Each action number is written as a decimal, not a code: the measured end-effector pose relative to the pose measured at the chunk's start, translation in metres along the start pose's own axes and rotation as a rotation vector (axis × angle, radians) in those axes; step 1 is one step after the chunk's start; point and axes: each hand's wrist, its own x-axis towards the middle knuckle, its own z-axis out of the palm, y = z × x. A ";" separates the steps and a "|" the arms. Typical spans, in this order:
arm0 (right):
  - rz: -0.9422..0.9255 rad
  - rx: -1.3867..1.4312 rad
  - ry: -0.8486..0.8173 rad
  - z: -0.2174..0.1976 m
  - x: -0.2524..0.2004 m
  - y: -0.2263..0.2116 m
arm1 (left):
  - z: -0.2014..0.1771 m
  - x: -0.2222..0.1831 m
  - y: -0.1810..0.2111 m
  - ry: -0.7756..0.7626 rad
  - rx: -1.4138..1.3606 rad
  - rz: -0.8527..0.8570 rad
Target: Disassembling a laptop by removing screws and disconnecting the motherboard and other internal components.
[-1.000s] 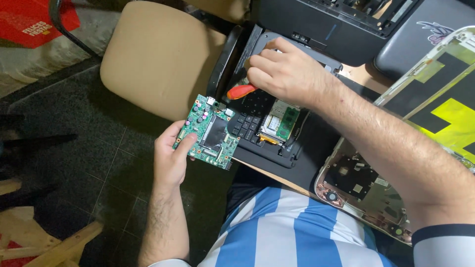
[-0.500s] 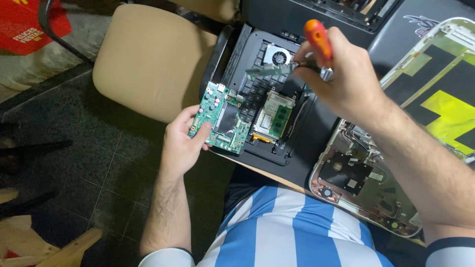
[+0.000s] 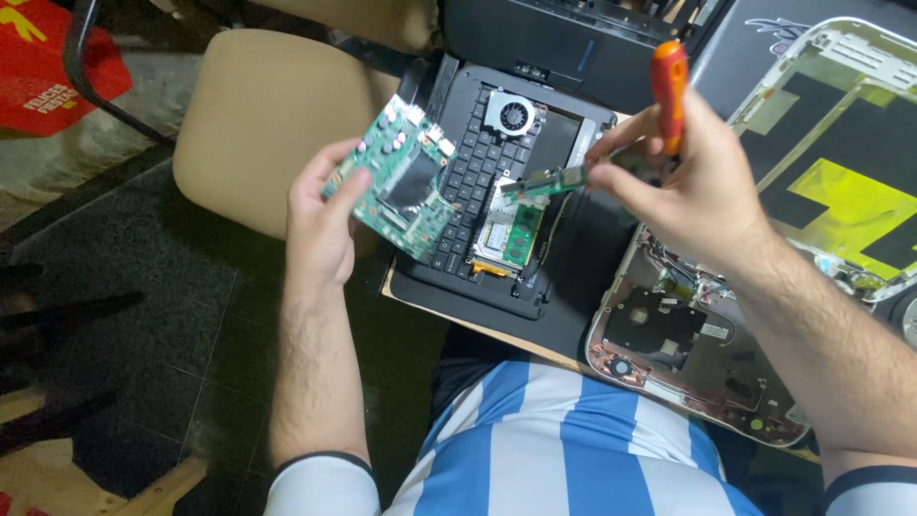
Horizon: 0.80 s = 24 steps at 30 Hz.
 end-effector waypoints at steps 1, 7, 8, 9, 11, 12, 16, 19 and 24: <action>0.002 0.000 0.002 0.004 0.001 -0.001 | 0.004 0.007 0.004 -0.003 0.000 -0.001; 0.343 0.148 -0.291 0.025 0.007 0.003 | 0.034 0.043 0.028 -0.068 -0.152 -0.052; 0.347 0.117 -0.281 0.025 0.009 0.004 | 0.038 0.046 0.030 -0.057 -0.159 -0.092; 0.350 0.087 -0.272 0.025 0.011 0.005 | 0.042 0.050 0.033 -0.047 -0.166 -0.132; 0.329 0.125 -0.257 0.024 0.018 0.007 | 0.050 0.054 0.040 0.026 -0.177 -0.194; 0.307 0.163 -0.241 0.024 0.021 0.008 | 0.054 0.056 0.043 0.098 -0.188 -0.254; 0.320 0.169 -0.362 0.030 0.033 0.015 | 0.056 0.059 0.045 0.082 -0.142 -0.291; 0.160 0.111 -0.369 0.038 0.038 0.020 | 0.058 0.058 0.043 -0.004 -0.105 -0.182; 0.155 0.034 -0.392 0.041 0.041 0.018 | 0.063 0.062 0.040 -0.209 -0.053 -0.167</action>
